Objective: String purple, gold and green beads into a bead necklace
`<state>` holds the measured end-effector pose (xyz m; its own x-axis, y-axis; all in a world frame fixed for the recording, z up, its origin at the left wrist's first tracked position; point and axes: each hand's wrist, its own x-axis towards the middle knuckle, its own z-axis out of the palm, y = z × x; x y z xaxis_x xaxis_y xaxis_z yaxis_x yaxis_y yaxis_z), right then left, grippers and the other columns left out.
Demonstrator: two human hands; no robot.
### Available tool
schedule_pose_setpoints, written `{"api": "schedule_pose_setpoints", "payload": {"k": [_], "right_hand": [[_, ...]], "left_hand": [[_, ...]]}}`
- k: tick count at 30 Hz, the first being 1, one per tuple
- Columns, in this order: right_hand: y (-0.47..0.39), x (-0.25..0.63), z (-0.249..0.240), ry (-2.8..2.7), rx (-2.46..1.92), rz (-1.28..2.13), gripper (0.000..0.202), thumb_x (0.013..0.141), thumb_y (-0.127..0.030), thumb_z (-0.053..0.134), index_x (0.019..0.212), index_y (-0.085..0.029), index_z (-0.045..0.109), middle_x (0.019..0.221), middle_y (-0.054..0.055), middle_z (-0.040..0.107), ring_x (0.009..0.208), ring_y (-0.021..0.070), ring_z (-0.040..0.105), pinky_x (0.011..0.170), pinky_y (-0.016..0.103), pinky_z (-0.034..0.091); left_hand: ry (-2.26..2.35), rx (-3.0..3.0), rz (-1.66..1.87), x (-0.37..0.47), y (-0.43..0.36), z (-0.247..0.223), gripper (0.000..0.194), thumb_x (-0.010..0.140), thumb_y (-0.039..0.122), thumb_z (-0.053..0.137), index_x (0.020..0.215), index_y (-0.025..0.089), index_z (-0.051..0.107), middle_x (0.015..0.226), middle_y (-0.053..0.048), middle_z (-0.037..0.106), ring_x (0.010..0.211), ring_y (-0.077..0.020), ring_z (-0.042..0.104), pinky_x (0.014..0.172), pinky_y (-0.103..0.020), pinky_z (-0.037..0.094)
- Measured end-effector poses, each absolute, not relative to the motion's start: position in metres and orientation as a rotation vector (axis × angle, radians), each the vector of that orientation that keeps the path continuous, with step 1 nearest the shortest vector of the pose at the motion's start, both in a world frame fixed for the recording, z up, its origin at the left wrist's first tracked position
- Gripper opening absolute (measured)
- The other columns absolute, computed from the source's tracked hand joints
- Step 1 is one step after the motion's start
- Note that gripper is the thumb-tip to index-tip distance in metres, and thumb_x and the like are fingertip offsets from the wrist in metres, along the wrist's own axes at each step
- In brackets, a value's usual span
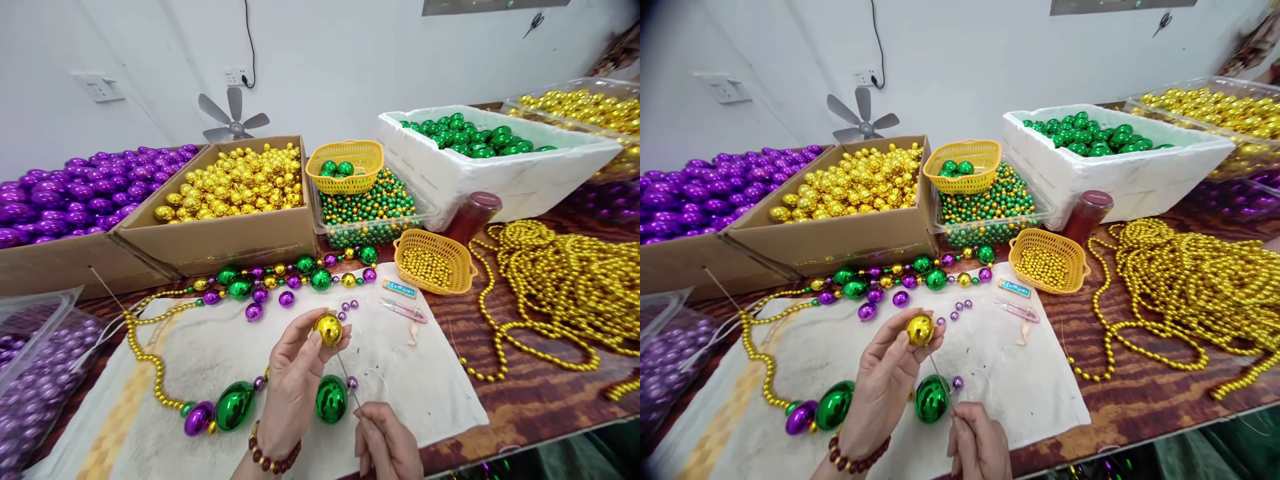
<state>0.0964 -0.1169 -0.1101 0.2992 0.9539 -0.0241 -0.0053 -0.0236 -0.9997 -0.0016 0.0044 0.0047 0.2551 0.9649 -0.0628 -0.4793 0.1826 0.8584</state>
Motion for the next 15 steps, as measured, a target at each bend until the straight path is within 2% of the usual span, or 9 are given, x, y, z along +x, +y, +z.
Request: {"api": "schedule_pose_setpoints", "payload": {"k": [8, 15], "right_hand": [[-0.108, 0.085, -0.111, -0.976, -1.342, 0.816, 0.029, 0.099, -0.038, 0.041, 0.089, -0.019, 0.06, 0.048, -0.004, 0.053, 0.034, 0.0084, 0.045, 0.036, 0.018, 0.036], [-0.107, 0.082, -0.108, -0.993, -1.329, 0.766, 0.027, 0.099, -0.036, 0.043, 0.085, -0.021, 0.059, 0.044, -0.007, 0.047, 0.031, 0.0078, 0.037, 0.032, 0.018, 0.027]], "left_hand": [[0.692, 0.901, 1.145, -0.001, -0.013, 0.004, 0.027, 0.088, 0.026, 0.06, 0.115, 0.028, 0.065, 0.124, -0.008, 0.063, 0.106, -0.029, 0.065, 0.095, -0.045, 0.052], [0.743, 0.911, 1.186, -0.001, -0.018, 0.019, 0.024, 0.084, 0.026, 0.066, 0.108, 0.026, 0.069, 0.119, -0.009, 0.061, 0.101, -0.0299, 0.066, 0.082, -0.041, 0.058]]}}
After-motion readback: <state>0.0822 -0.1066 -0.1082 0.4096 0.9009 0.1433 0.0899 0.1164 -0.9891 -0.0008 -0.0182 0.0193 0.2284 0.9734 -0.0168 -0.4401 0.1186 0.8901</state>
